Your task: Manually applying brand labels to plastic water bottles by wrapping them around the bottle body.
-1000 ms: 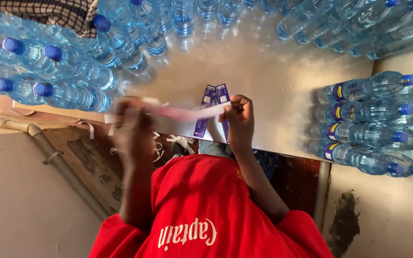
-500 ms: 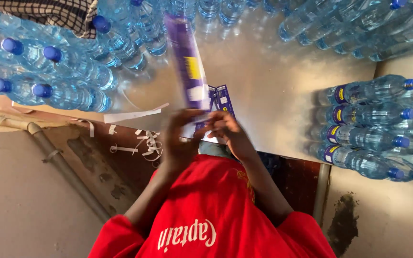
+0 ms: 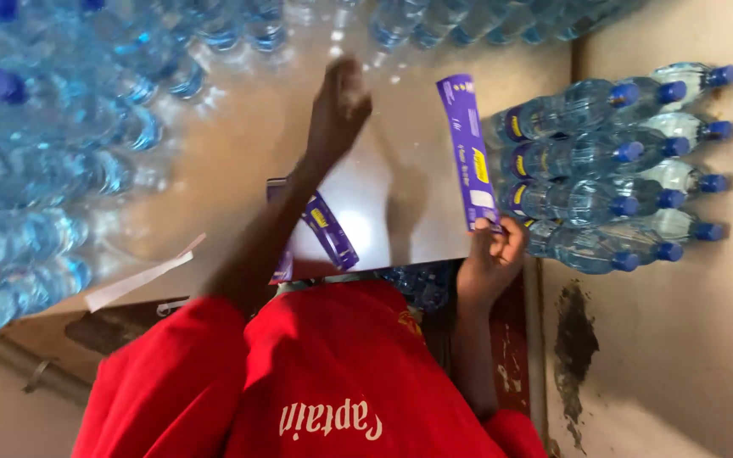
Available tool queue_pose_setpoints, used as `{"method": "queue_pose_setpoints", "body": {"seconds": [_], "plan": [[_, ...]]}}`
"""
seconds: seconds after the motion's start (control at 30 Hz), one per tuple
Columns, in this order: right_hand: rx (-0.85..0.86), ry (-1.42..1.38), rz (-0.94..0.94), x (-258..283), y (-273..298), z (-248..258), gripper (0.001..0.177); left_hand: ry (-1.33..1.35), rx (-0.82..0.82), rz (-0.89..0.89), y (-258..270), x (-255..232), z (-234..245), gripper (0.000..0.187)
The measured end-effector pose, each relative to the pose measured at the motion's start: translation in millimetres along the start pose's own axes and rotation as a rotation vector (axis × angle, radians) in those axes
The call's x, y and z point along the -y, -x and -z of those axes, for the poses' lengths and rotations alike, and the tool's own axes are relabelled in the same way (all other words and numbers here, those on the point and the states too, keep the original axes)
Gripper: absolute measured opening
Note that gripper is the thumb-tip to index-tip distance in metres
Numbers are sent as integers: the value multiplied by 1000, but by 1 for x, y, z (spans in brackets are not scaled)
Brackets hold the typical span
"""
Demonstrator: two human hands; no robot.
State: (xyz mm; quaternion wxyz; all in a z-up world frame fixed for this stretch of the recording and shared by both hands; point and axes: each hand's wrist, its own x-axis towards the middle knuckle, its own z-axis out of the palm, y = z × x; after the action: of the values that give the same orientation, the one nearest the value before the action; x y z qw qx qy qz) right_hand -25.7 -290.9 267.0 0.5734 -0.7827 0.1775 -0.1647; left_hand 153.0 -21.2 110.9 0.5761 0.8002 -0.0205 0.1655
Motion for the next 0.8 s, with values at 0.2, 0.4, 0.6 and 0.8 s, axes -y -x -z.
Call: {"method": "queue_pose_setpoints", "body": {"seconds": [0.2,0.4,0.6,0.8], "plan": [[-78,256,267,5,-19,26,22,-125,24,89,-155,83,-103,111],[64,72,103,-9,-25,14,22,-296,125,209,-134,54,-68,83],[328,-150,-143,-41,-35,-26,26,-286,488,589,-13,2,-19,88],[419,-133,-195,-58,-25,-55,30,-310,493,752,86,13,-14,68]]}}
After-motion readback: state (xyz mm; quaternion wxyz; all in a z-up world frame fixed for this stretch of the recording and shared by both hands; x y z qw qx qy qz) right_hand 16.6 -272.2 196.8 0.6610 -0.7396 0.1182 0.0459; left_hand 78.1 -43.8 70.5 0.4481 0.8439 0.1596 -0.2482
